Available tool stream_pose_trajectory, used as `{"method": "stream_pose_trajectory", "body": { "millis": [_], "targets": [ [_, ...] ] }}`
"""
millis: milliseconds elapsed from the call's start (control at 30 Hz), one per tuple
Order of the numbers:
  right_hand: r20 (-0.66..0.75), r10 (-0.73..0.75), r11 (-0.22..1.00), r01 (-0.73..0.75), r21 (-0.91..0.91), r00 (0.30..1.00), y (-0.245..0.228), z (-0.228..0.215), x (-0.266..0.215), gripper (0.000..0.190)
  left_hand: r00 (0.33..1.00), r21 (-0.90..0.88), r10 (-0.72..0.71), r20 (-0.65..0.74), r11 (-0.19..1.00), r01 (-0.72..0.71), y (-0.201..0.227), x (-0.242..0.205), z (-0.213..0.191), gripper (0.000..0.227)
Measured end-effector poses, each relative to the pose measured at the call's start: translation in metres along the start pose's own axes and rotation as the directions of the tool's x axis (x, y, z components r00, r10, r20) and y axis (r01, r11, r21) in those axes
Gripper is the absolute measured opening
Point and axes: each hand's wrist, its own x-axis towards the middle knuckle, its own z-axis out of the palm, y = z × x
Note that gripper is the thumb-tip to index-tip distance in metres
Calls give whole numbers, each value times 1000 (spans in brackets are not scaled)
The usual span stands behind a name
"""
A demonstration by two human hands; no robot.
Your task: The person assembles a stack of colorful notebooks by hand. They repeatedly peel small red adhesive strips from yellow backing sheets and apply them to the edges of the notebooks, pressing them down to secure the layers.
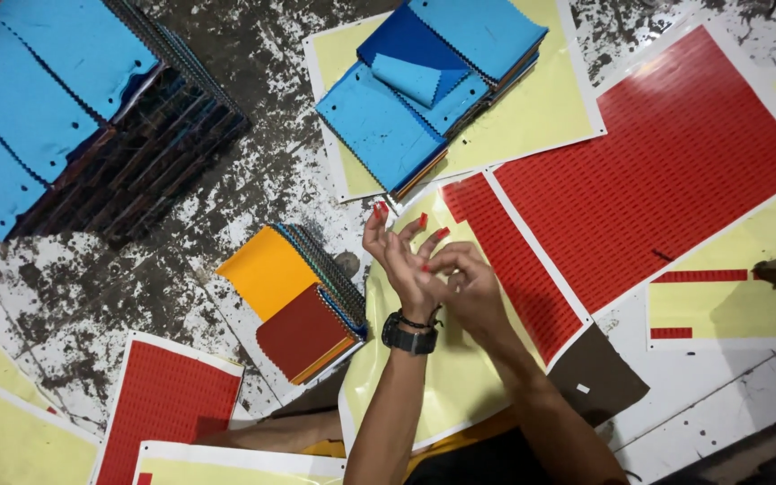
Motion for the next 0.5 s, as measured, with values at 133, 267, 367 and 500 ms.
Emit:
{"method": "stream_pose_trajectory", "body": {
  "millis": [133,267,367,500],
  "targets": [
    [-99,-220,931,179,-319,970,9,-28,35,50,999,18,48,5,999,-48,6,1,-1,49],
    [-149,-198,777,62,-627,969,17,-41,67,34,997,15,71,12,997,-71,7,-1,-6,47],
    [-194,-115,792,-28,-610,974,19,-38,71,28,996,25,87,19,996,-87,0,2,-13,44],
    [-322,-184,828,-30,-561,929,30,-33,66,17,996,30,87,25,996,-87,-6,2,-23,42]
  ]
}}
